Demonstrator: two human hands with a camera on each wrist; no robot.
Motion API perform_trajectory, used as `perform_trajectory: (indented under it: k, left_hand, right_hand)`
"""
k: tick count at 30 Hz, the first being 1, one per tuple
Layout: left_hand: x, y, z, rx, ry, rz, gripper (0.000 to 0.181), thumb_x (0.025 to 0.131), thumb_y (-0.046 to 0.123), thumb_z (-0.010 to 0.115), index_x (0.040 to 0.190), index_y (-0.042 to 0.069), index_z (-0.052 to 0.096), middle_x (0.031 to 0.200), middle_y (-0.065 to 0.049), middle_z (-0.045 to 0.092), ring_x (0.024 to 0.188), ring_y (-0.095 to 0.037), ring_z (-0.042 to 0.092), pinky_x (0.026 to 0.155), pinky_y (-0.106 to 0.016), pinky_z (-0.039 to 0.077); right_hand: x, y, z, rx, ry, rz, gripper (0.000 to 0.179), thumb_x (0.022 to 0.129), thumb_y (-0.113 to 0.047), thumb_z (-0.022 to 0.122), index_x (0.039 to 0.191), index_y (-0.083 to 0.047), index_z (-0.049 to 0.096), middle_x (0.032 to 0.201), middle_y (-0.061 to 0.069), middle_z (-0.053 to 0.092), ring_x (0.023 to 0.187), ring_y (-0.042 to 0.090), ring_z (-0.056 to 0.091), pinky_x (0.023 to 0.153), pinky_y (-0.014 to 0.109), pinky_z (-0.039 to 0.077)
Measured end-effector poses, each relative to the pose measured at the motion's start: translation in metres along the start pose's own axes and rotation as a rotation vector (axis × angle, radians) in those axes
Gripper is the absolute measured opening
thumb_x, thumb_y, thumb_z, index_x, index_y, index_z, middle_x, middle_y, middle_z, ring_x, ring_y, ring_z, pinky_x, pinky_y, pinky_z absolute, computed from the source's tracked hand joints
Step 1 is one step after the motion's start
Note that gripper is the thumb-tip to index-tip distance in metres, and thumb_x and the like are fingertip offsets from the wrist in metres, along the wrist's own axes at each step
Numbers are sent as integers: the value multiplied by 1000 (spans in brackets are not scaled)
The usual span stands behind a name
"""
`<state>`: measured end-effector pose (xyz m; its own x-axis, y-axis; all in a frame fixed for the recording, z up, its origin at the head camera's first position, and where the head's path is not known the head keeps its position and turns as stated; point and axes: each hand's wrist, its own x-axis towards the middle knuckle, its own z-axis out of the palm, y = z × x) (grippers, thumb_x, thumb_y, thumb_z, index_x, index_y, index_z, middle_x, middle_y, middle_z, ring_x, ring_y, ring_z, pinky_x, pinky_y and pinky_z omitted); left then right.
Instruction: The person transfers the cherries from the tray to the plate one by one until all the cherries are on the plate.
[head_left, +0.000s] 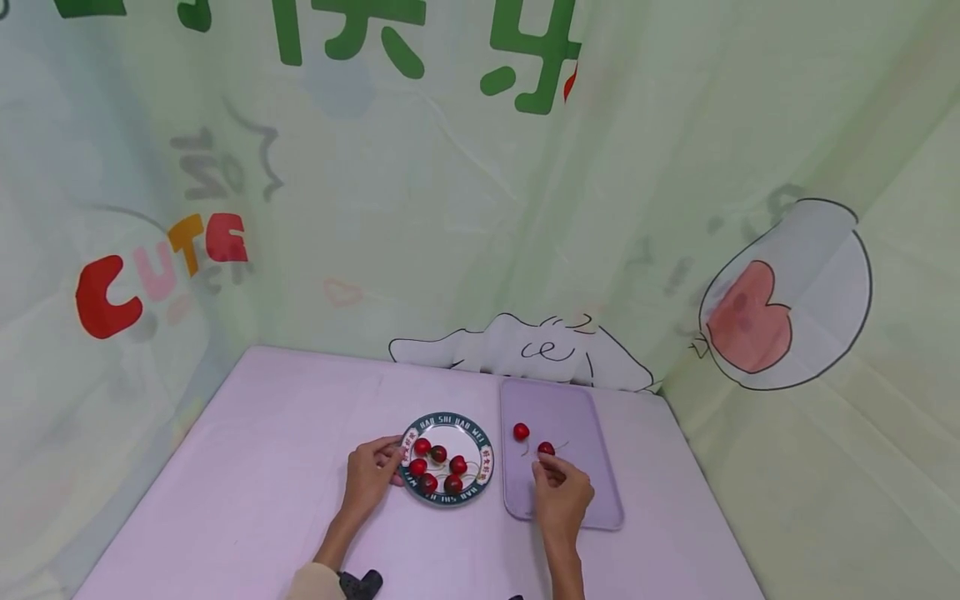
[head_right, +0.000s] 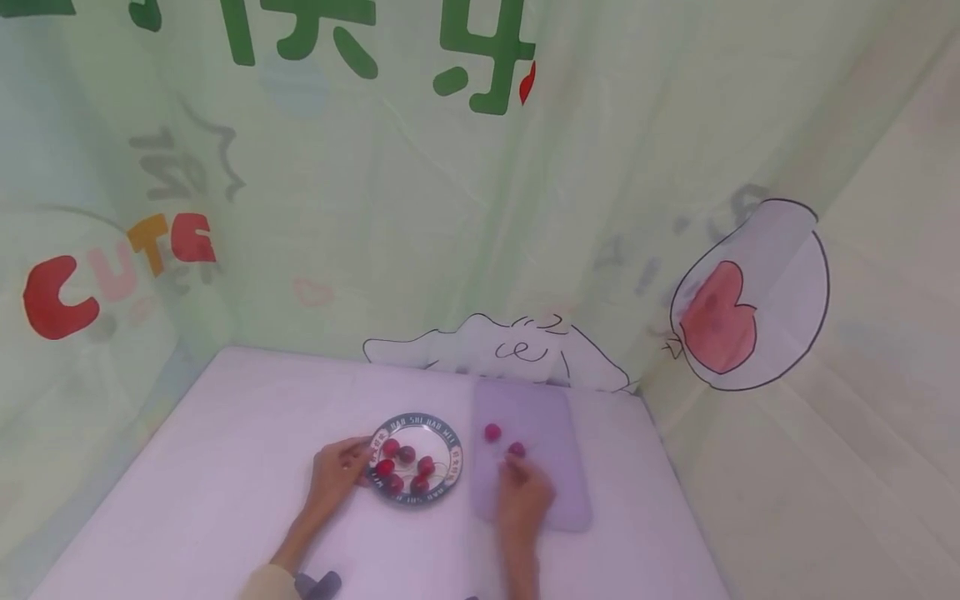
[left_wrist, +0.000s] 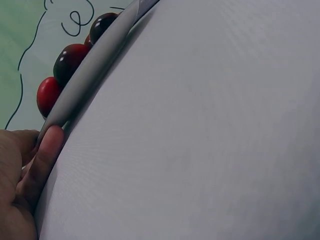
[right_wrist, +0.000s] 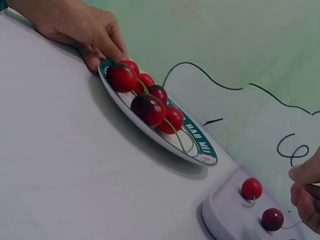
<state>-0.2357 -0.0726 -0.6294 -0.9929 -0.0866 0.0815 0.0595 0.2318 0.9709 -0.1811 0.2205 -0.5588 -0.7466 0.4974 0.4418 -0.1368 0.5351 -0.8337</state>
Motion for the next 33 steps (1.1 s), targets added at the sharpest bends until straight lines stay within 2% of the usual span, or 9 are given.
perform_trajectory:
  k: [3, 8, 12, 19, 26, 33]
  left_hand:
    - [-1, -1, 1, -4, -2, -6, 33, 104, 8, 74, 136, -1, 73, 91, -10, 75, 57, -14, 71, 58, -16, 57]
    - [-2, -2, 1, -14, -6, -19, 33, 103, 6, 74, 136, -1, 73, 91, -10, 74, 56, -14, 71, 58, -17, 58]
    - [-2, -3, 1, -6, 1, -5, 34, 104, 7, 74, 136, -1, 73, 90, -10, 75, 57, -14, 70, 58, -17, 59]
    - [0, -2, 0, -19, 0, 14, 34, 103, 9, 75, 135, -1, 74, 90, -10, 75, 56, -14, 70, 58, -18, 59]
    - [2, -6, 2, -11, 13, 8, 33, 104, 9, 75, 136, 0, 74, 90, -10, 75, 56, -12, 70, 58, -17, 59]
    - [0, -3, 2, -21, 10, 16, 33, 104, 10, 74, 135, -2, 74, 91, -11, 74, 56, -14, 70, 58, -18, 60]
  right_hand:
    - [2, 6, -12, -12, 28, 22, 12, 86, 11, 82, 97, 6, 84, 82, 21, 80, 65, -5, 59, 62, 6, 48]
    - [3, 23, -23, -57, 54, 69, 11, 86, 11, 82, 97, 8, 83, 81, 21, 79, 63, -7, 57, 59, 6, 47]
    - [4, 32, -25, -78, 55, 78, 11, 88, 9, 82, 98, 9, 83, 83, 22, 79, 62, -7, 57, 59, 6, 47]
    - [5, 34, -32, -121, 65, 98, 11, 87, 6, 83, 98, 8, 83, 83, 22, 79, 62, -6, 55, 56, 7, 46]
    - [6, 53, -32, -154, 56, 92, 12, 86, 7, 84, 98, 8, 82, 82, 22, 79, 61, -8, 54, 55, 7, 45]
    - [3, 57, -35, -196, 54, 123, 16, 87, 1, 85, 101, 9, 82, 85, 23, 79, 62, 0, 58, 54, 11, 44]
